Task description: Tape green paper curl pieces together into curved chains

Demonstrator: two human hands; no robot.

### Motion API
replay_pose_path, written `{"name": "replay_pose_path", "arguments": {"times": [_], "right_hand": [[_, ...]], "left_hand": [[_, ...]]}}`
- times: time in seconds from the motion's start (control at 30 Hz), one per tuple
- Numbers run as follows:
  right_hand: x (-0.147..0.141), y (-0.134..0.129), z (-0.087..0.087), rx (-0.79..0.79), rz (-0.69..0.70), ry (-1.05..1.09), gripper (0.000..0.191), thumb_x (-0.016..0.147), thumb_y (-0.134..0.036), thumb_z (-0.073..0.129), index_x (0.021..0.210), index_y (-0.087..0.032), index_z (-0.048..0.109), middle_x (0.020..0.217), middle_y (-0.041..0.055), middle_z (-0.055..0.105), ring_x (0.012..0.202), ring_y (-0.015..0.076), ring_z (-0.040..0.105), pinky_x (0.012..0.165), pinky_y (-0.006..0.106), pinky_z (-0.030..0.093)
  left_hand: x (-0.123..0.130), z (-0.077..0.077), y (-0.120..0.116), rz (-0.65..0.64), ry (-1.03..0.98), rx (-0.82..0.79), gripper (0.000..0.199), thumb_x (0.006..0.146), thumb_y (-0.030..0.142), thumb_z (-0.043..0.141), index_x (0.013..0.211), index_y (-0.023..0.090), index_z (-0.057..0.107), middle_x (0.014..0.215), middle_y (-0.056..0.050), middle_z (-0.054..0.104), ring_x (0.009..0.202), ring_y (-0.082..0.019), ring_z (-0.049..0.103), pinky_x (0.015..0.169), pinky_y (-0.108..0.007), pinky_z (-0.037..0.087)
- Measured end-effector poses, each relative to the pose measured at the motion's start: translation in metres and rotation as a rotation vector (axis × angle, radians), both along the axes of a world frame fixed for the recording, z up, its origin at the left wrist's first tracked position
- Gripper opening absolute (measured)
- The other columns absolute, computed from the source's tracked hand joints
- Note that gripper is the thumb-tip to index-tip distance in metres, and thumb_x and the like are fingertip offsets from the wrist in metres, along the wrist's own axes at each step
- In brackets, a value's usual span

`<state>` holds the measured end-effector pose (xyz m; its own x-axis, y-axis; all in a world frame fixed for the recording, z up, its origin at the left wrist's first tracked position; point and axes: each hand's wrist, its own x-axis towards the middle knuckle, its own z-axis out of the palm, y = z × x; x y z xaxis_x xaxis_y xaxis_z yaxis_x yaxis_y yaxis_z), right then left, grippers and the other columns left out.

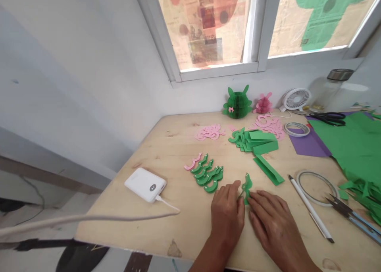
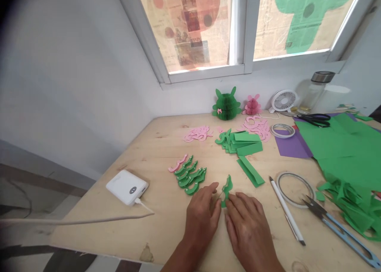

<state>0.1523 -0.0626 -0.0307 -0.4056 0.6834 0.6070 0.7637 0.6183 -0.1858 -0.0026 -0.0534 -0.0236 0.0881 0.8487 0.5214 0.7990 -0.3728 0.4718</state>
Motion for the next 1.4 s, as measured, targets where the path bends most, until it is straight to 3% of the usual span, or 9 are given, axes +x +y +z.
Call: {"name": "replay_pose_path", "arguments": {"times": [0.43,0.57,0.77,0.93,1.03,1.2,1.4], "right_hand": [[-0.003,-0.010,0.016,-0.123,-0.045,0.132,0.021,0.086,-0.014,0.052,0.100,-0.019,0.066,0.102,0.0061,0.069,0.104,0.0228,0.057,0.091,0.043,0.042],[0.006,-0.022,0.028,-0.125,-0.061,0.176,0.024,0.086,-0.013,0.052,0.105,-0.020,0.064,0.101,0.0054,0.069,0.102,0.0217,0.059,0.090,0.042,0.044],[0.064,-0.035,0.041,-0.045,-0.207,0.135,0.027,0.086,-0.015,0.054,0.112,-0.017,0.061,0.107,0.0093,0.068,0.104,0.0228,0.060,0.092,0.042,0.044],[0.132,-0.035,0.033,0.041,-0.464,-0.005,0.028,0.087,-0.022,0.053,0.114,-0.017,0.061,0.109,0.0100,0.067,0.102,0.0238,0.062,0.091,0.040,0.046],[0.158,-0.037,0.026,0.000,-0.535,-0.120,0.034,0.088,-0.032,0.051,0.117,-0.017,0.061,0.111,0.0113,0.067,0.102,0.0281,0.061,0.087,0.042,0.046],[0.172,-0.039,0.016,-0.028,-0.590,-0.241,0.036,0.086,-0.035,0.053,0.118,-0.018,0.061,0.109,0.0116,0.068,0.092,0.0319,0.060,0.076,0.043,0.044],[0.172,-0.034,0.010,-0.050,-0.623,-0.245,0.030,0.085,-0.031,0.053,0.110,-0.019,0.064,0.096,0.0125,0.069,0.084,0.0310,0.058,0.074,0.044,0.041]], "left_hand": [[0.000,-0.004,0.001,-0.080,0.123,-0.020,0.032,0.082,0.013,0.055,0.114,0.017,0.053,0.090,-0.006,0.066,0.082,-0.022,0.059,0.074,-0.037,0.048],[0.001,-0.002,0.001,-0.100,0.162,-0.043,0.029,0.081,0.014,0.057,0.110,0.018,0.054,0.091,-0.005,0.067,0.082,-0.023,0.057,0.073,-0.037,0.046],[0.002,0.002,0.000,-0.107,0.178,-0.062,0.025,0.081,0.016,0.058,0.107,0.018,0.056,0.093,-0.006,0.067,0.085,-0.024,0.057,0.076,-0.038,0.045],[0.002,0.001,-0.001,-0.109,0.176,-0.069,0.023,0.082,0.019,0.057,0.106,0.018,0.056,0.095,-0.006,0.067,0.087,-0.024,0.057,0.077,-0.038,0.044],[0.003,0.001,-0.002,-0.104,0.158,-0.055,0.024,0.083,0.022,0.056,0.107,0.019,0.056,0.096,-0.007,0.067,0.088,-0.024,0.058,0.078,-0.038,0.045],[0.004,0.004,-0.002,-0.095,0.141,-0.030,0.025,0.083,0.024,0.058,0.107,0.019,0.056,0.096,-0.008,0.067,0.093,-0.025,0.059,0.078,-0.038,0.045],[0.006,0.005,-0.001,-0.091,0.132,0.008,0.020,0.084,0.023,0.058,0.103,0.018,0.057,0.096,-0.008,0.067,0.094,-0.024,0.059,0.080,-0.038,0.045]]}}
